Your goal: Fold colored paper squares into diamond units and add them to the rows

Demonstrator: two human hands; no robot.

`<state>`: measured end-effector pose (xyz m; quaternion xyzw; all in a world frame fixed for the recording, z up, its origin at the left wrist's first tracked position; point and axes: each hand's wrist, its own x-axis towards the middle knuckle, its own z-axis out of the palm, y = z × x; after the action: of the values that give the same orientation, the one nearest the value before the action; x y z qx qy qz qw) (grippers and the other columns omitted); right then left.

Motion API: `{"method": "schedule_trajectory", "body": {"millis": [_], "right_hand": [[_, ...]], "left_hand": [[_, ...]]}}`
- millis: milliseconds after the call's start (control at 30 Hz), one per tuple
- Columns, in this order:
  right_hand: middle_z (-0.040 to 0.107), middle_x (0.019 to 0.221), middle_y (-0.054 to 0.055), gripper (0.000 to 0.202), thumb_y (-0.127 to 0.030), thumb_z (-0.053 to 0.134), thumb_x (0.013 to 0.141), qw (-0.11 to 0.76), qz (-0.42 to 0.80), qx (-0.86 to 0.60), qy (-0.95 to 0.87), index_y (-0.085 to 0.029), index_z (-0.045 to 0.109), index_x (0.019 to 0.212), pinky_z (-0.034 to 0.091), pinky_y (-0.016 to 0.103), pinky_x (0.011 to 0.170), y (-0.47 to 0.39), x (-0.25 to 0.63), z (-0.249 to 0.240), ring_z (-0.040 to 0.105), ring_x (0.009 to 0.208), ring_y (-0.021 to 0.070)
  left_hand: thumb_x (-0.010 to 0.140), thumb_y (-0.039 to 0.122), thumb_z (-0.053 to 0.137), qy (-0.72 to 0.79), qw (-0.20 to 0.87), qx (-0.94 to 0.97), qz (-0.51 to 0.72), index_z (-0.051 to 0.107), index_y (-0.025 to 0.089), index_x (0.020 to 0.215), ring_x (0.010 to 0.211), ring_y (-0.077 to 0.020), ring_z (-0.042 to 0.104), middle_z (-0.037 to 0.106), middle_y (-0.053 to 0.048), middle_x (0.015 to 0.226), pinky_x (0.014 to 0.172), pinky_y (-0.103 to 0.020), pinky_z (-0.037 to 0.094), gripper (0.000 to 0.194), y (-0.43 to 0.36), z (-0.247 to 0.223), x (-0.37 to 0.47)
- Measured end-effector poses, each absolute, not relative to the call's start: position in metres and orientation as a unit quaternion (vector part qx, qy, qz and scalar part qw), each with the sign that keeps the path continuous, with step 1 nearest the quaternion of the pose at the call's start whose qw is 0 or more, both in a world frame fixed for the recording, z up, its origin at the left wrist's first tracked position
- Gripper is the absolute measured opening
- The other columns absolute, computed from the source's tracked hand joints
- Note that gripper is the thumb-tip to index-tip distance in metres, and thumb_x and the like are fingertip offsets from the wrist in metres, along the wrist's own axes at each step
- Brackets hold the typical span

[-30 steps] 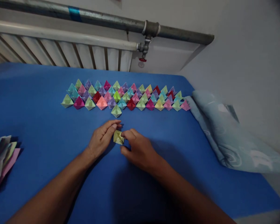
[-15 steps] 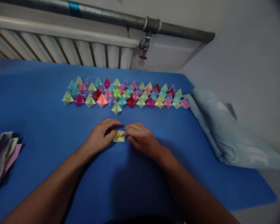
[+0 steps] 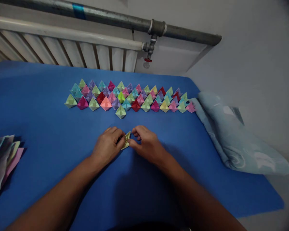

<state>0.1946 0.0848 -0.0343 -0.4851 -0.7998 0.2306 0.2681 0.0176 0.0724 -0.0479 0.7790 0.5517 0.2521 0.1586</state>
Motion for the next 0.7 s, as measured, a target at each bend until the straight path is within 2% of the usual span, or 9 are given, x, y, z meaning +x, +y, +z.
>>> {"method": "schedule_trajectory", "body": {"millis": [133,267,533,700], "right_hand": [[0.062,0.084,0.004,0.003,-0.019,0.059,0.081,0.186,0.170,-0.518,-0.817,-0.018,0.060,0.083,0.041,0.027,0.070,0.080,0.189,-0.034,0.055,0.077,0.0162],[0.063,0.083,0.005,0.010,-0.019,0.055,0.086,0.131,0.127,-0.523,-0.832,-0.017,0.064,0.083,0.037,0.027,0.069,0.079,0.187,-0.033,0.055,0.076,0.0168],[0.064,0.081,0.005,0.016,-0.021,0.052,0.091,0.128,0.095,-0.525,-0.836,-0.017,0.065,0.081,0.034,0.027,0.067,0.080,0.185,-0.038,0.055,0.073,0.0159],[0.064,0.082,0.005,0.015,-0.019,0.052,0.090,0.136,0.106,-0.531,-0.830,-0.017,0.064,0.081,0.034,0.028,0.066,0.080,0.183,-0.038,0.055,0.074,0.0163]], "left_hand": [[0.089,0.023,0.051,0.564,0.147,0.777,0.239,0.064,0.019,0.079,0.077,-0.0181,0.057,0.062,-0.003,0.078,0.070,-0.030,0.043,0.017,0.068,-0.048,0.020],[0.089,0.028,0.051,0.567,0.159,0.771,0.243,0.064,0.020,0.078,0.076,-0.0177,0.057,0.062,-0.003,0.077,0.069,-0.030,0.043,0.018,0.069,-0.047,0.020],[0.088,0.027,0.049,0.602,0.144,0.762,0.189,0.064,0.019,0.075,0.072,-0.0187,0.057,0.062,-0.003,0.074,0.065,-0.030,0.040,0.021,0.075,-0.045,0.022],[0.086,0.022,0.049,0.598,0.166,0.757,0.203,0.066,0.020,0.083,0.077,-0.0186,0.060,0.068,-0.004,0.082,0.068,-0.029,0.042,0.018,0.079,-0.047,0.020]]}}
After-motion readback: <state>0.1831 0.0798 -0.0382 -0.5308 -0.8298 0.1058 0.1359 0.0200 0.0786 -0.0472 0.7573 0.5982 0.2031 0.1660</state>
